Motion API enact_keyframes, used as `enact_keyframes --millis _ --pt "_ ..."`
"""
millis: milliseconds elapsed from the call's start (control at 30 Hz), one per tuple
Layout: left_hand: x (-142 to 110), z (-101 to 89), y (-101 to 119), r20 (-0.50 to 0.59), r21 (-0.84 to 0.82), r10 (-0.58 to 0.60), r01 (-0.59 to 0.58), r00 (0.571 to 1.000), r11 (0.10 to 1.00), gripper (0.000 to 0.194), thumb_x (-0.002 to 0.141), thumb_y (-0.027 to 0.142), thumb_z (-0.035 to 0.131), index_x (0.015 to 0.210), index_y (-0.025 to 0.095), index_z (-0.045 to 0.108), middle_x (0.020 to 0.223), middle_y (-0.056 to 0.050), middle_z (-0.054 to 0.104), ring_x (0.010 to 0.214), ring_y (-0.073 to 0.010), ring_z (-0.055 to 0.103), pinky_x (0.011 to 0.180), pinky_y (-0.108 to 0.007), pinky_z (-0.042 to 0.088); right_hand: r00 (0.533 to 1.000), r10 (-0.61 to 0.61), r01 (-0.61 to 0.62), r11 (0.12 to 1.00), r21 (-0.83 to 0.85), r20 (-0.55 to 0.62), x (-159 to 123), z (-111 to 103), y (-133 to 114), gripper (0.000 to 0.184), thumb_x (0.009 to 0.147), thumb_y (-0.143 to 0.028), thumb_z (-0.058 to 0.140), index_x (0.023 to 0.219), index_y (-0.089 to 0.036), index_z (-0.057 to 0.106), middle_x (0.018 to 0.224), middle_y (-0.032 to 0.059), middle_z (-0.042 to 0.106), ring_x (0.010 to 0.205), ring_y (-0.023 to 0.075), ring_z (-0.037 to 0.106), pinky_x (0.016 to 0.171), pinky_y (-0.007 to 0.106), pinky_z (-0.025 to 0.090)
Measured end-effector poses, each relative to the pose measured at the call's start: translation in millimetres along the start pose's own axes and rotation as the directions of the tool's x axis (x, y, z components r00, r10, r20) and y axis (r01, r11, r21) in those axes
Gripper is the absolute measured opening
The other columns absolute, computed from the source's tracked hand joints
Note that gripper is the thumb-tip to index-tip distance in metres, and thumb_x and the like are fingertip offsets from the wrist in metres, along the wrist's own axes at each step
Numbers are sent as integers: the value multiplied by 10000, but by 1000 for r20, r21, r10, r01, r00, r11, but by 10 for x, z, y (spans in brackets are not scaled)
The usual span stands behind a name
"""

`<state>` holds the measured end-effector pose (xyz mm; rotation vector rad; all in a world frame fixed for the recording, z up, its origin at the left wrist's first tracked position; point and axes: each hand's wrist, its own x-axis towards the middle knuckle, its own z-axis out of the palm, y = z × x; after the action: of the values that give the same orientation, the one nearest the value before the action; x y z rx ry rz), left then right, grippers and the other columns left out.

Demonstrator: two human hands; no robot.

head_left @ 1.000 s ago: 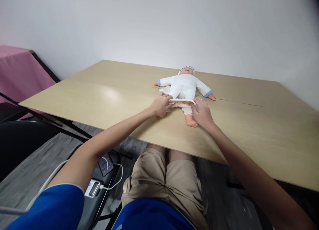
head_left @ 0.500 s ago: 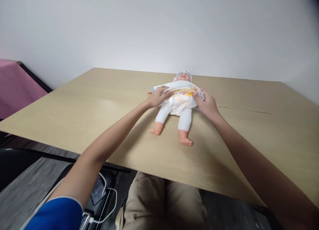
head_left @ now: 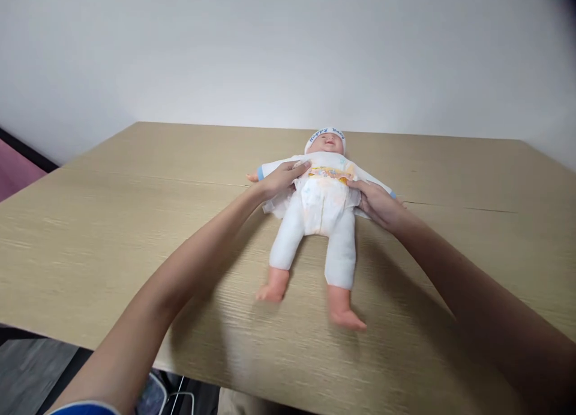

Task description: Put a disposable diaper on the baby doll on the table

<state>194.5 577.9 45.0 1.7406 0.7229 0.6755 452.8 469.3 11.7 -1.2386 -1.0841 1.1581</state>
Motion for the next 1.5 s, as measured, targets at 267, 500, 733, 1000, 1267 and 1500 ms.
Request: enact_keyframes --millis 267,500,733,1000,1267,1500 --pt "-522 163 105 135 -147 -97 116 986 982 584 915 785 727 846 208 676 862 -65 740 781 -203 709 703 -342 572 993 88 -89 996 18 84 -679 -112 -203 428 838 -552 929 1146 -279 809 1240 73 840 1166 302 803 1003 431 721" --pt "-569 87 121 -199 3 -91 93 976 996 321 1013 541 693 1115 238 673 987 -43 757 792 -159 670 781 -323 563 991 1 -47 939 -340 -135 -928 -493 -40 590 687 -738 936 933 -238 743 845 49 802 692 203 702 649 353 619" --pt "-613 512 600 -104 560 298 -192 949 806 305 1069 479 592 1164 215 713 1286 -123 753 1251 -308 654 1131 -479 496 942 -282 -1 539 -842 -182 -1254 -577 217 439 891 -696 706 923 -259 674 945 88 790 877 300 729 802 432 539" --pt "-484 1067 773 129 834 258 -246 957 494 558 943 667 730 1337 273 767 1518 -142 634 1455 -466 463 1207 -632 402 975 -57 -145 571 -808 -216 -1120 -535 143 434 796 -657 758 676 -274 591 685 45 658 725 270 602 679 359 393" --pt "-576 1056 772 113 858 231 -212 966 468 663 871 706 776 1408 318 741 1555 -94 606 1445 -421 456 1219 -583 406 999 33 -44 812 -582 -29 -944 -722 -344 653 819 -868 671 683 -246 527 644 -17 511 598 145 432 589 311 350" --pt "-532 1080 668 89 820 256 -217 963 530 684 842 679 797 1397 287 722 1552 -103 615 1442 -434 445 1206 -608 415 996 -61 86 796 -599 62 -621 -24 -579 498 896 -668 708 689 -242 552 686 -8 574 667 165 493 664 326 406"
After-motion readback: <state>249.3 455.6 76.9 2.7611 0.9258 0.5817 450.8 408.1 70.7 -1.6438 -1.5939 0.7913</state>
